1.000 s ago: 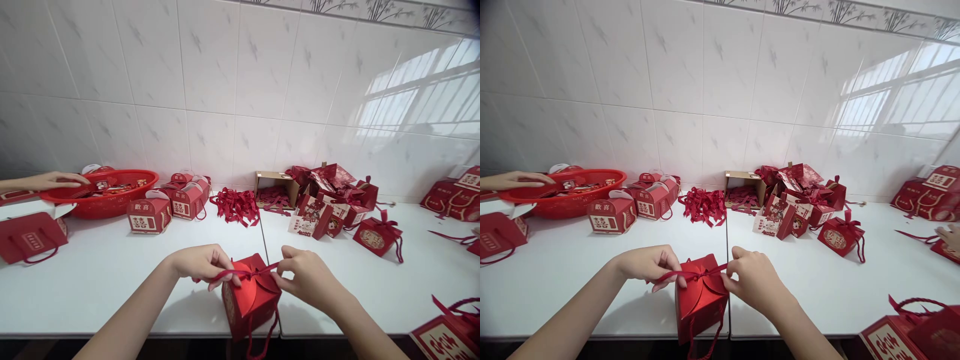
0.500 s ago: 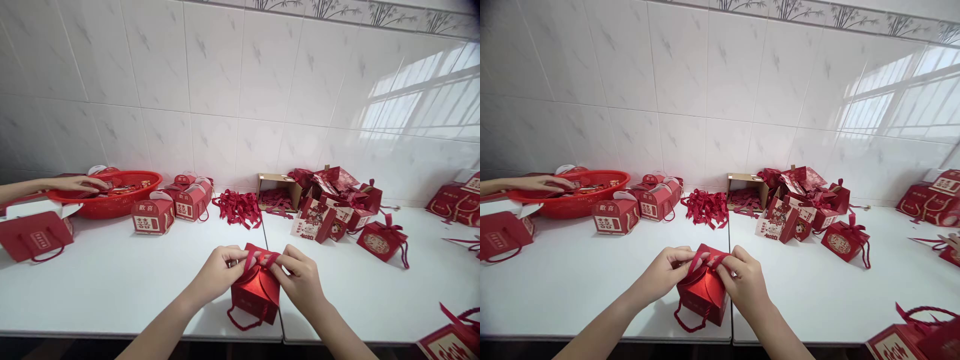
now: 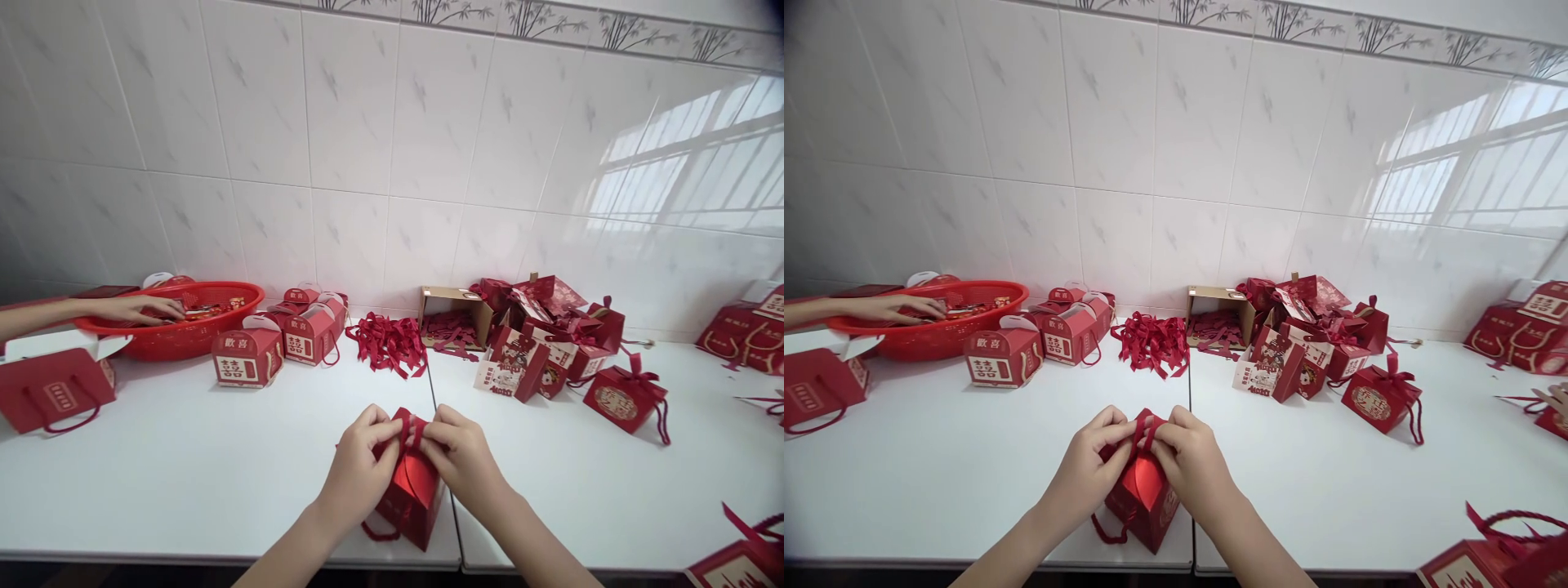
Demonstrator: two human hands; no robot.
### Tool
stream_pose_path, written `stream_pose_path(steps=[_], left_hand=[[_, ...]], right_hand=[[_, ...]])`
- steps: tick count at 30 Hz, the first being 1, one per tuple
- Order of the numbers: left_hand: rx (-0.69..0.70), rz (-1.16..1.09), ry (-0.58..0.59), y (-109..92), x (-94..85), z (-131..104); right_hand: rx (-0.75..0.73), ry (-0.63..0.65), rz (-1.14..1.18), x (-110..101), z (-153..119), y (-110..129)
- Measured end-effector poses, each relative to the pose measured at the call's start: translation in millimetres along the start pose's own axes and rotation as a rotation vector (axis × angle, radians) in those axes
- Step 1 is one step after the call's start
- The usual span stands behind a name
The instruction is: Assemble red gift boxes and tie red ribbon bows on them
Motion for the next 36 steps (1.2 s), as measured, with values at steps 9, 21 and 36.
stream_pose_path(steps=[9, 21, 36], left_hand=[[0.097, 0.106, -0.007, -2, 1.8, -5], [0.290, 0.623, -0.184, -5, 12.2, -9], [0.490, 0.551, 0.000, -17, 4.7, -10]], right_hand=[[0.229, 0.073, 0.129, 2, 1, 4], [0.492, 0.111, 0.388, 5, 0, 5], [0.651, 0.304, 0.426, -25, 13, 5]])
Point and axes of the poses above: each hand's wrist, its own z-axis towards the middle knuckle, its own x-axis out of the palm, y = z × x, the point moved 2 cm from there along z, towards the middle knuckle, and after that the axes turned 13 degrees about x, right-handed, at the moved point
